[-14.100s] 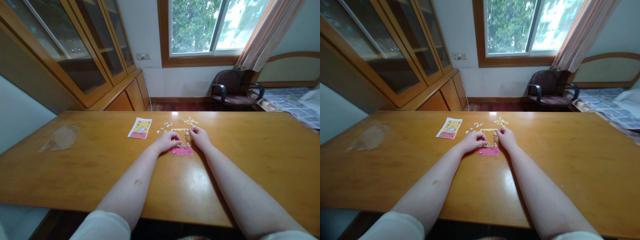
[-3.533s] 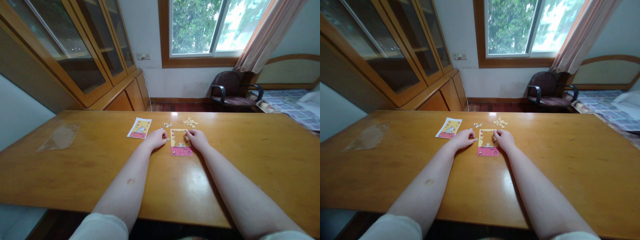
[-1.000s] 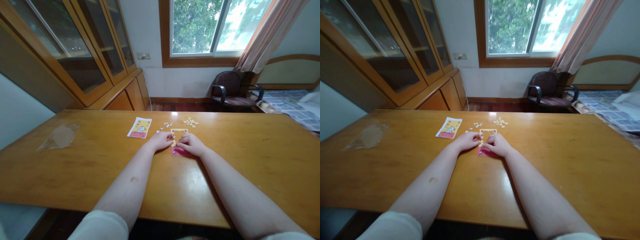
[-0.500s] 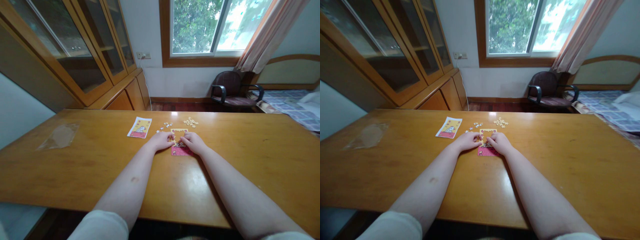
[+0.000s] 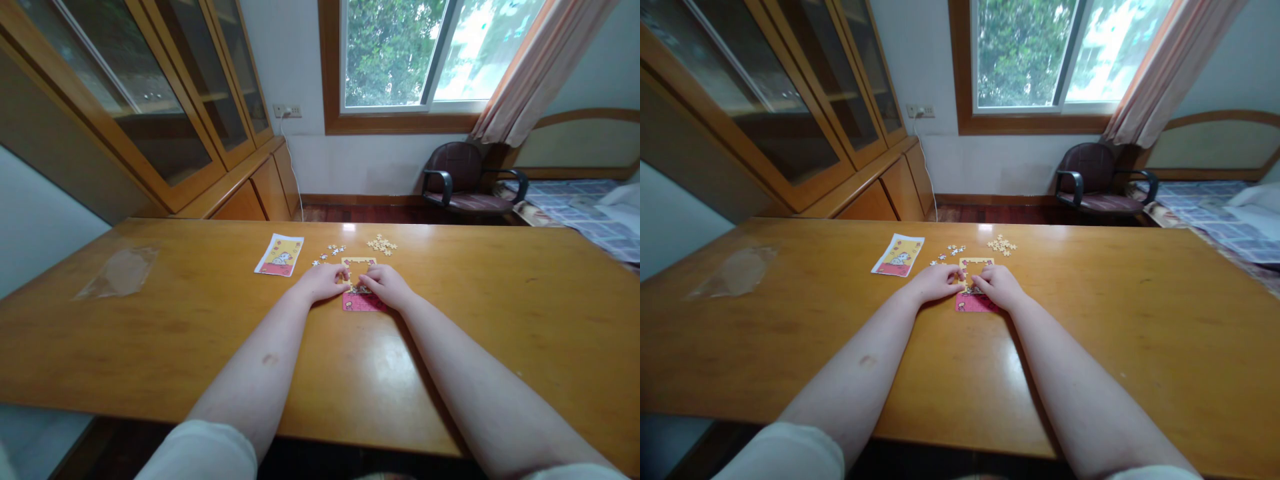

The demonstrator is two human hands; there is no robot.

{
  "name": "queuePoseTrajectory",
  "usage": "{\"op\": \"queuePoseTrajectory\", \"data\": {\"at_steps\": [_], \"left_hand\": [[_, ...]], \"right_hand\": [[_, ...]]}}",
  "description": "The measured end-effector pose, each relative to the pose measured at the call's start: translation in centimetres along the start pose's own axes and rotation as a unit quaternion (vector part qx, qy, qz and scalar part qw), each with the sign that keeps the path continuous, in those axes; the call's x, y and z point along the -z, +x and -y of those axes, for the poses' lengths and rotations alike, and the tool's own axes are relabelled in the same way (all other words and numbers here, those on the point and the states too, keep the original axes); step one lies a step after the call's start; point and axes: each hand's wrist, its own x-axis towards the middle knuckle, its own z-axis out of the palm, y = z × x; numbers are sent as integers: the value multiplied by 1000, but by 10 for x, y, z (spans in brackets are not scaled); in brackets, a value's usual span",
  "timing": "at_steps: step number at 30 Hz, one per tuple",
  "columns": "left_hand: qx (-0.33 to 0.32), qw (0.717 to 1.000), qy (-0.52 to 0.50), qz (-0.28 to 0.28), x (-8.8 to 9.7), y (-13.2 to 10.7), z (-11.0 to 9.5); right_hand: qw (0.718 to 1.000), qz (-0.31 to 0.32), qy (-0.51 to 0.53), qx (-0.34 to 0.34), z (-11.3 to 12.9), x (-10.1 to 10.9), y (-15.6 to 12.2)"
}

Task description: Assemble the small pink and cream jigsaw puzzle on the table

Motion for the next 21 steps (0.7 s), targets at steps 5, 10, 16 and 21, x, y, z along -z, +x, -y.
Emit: {"op": "queuePoseTrajectory", "data": {"at_steps": [5,10,16,21], "left_hand": [[-3,1000,-2,-2,0,0,0],[-4,1000,-2,0,-1,0,0],[-6,1000,3,-3,0,0,-2],[-5,1000,3,-1,1,-1,-3]], "right_hand": [[1000,-3,3,5,-1,-1,0],[1000,-5,6,14,-1,-1,1],[999,2,12,36,1,1,-1],[999,10,16,38,0,0,-1]]}}
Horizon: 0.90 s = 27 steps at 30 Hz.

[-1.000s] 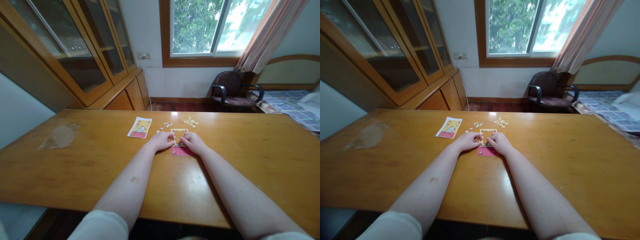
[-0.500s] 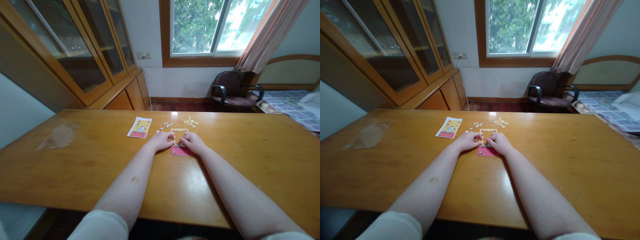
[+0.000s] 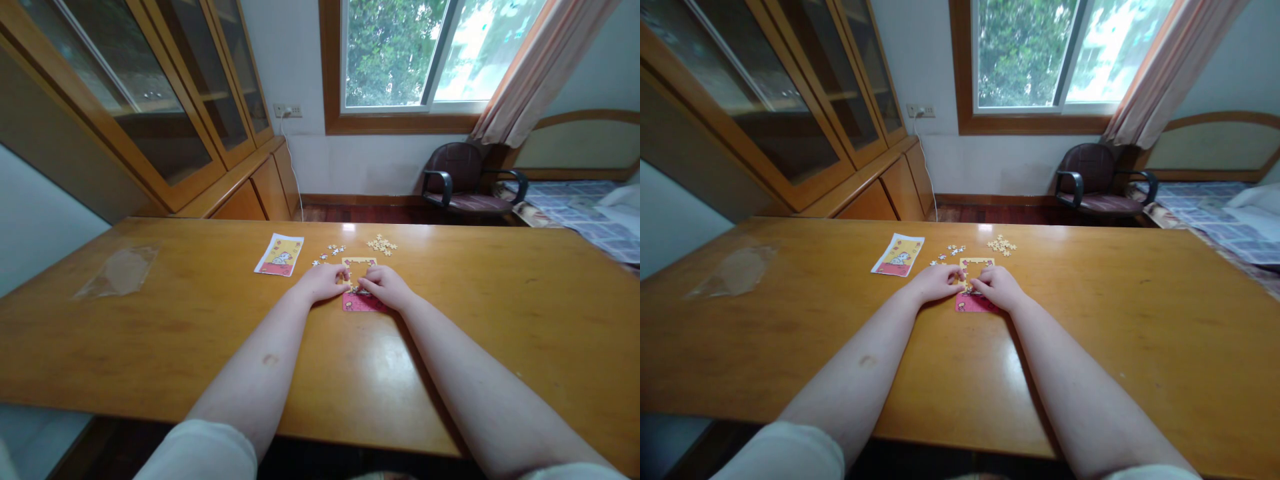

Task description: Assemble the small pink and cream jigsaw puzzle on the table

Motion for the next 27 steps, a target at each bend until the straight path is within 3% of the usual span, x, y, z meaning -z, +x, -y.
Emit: {"op": "queuePoseTrajectory", "data": {"at_steps": [27], "left_hand": [[0,1000,17,-9,-5,3,2]], "right_hand": [[1000,5,-15,-5,0,-1,1]]}}
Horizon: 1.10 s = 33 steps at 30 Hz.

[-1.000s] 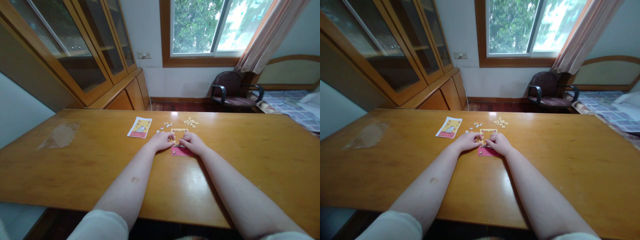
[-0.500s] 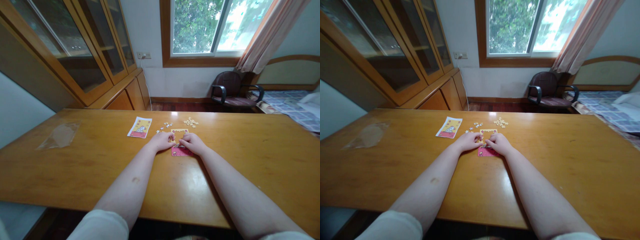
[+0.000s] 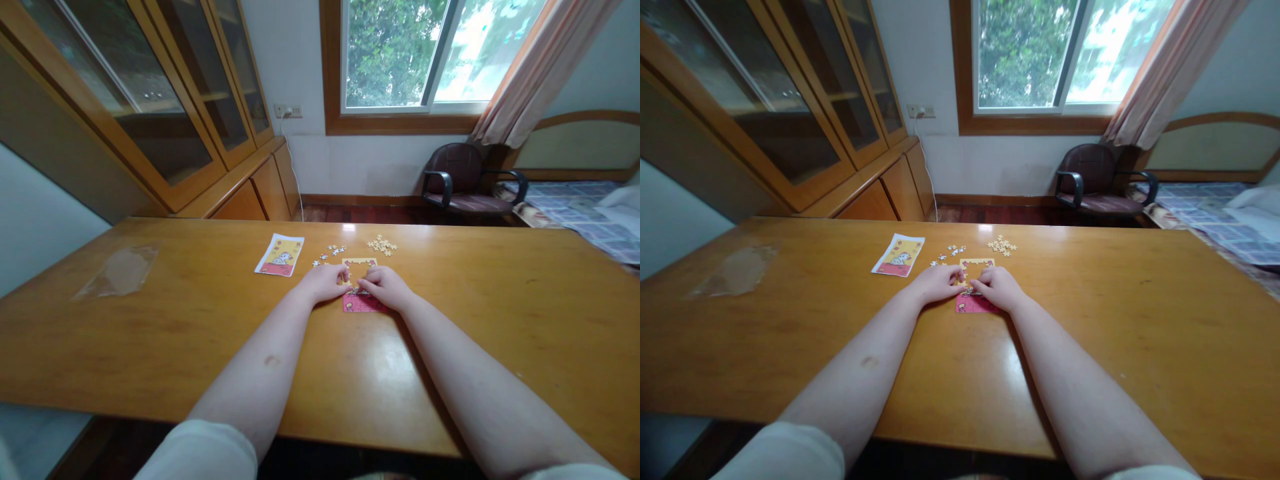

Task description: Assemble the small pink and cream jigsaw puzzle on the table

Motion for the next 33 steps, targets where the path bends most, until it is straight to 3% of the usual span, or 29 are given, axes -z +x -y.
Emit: {"op": "queuePoseTrajectory", "data": {"at_steps": [8,16,24,33], "left_hand": [[16,1000,-16,-1,1,0,-1],[25,999,-30,-14,3,0,-1],[34,999,-32,-15,3,0,-1],[54,998,-24,-31,3,0,1]], "right_hand": [[1000,-10,-18,-9,1,-1,0],[970,-156,-124,-138,-6,-1,1],[958,-156,-133,-200,-6,-2,2],[966,-150,-115,-179,-5,-2,3]]}}
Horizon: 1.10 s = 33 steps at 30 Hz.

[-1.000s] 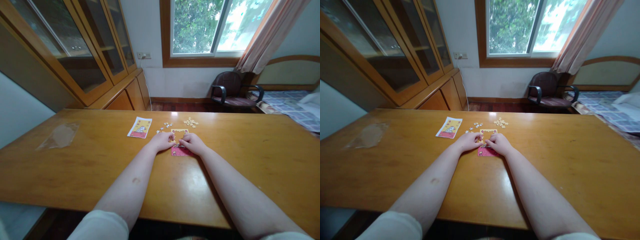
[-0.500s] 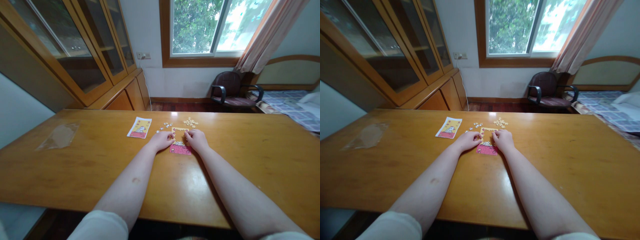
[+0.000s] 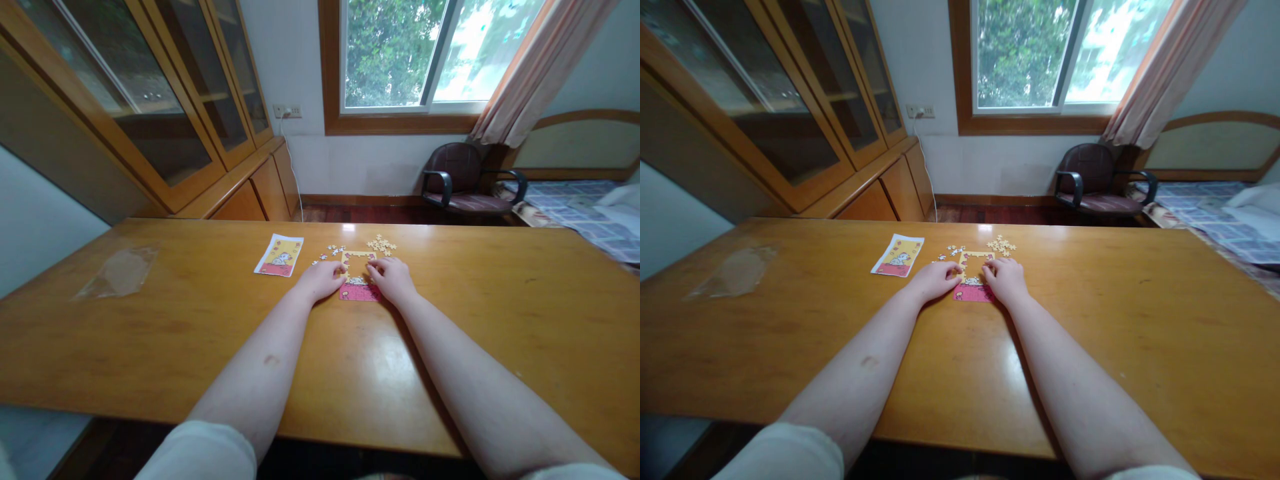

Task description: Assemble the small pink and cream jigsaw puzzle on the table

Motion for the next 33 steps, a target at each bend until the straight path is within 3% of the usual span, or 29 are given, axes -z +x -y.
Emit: {"op": "queuePoseTrajectory", "data": {"at_steps": [12,14,20,24,26,29,33], "left_hand": [[-6,1000,-2,-7,-1,3,3],[17,999,-2,-37,1,3,4],[193,970,11,-148,12,6,16],[165,966,65,-188,5,11,22],[113,974,89,-174,-2,13,24],[45,988,110,-103,-12,16,24],[37,992,110,-41,-16,16,23]], "right_hand": [[1000,18,2,10,2,1,-1],[1000,18,2,8,1,1,0],[1000,14,-5,-13,-3,-1,1],[1000,8,-5,-15,-3,-2,1],[1000,8,-5,-17,-2,-2,0],[1000,5,-1,-19,0,-1,0],[1000,3,-1,-21,1,-1,1]]}}
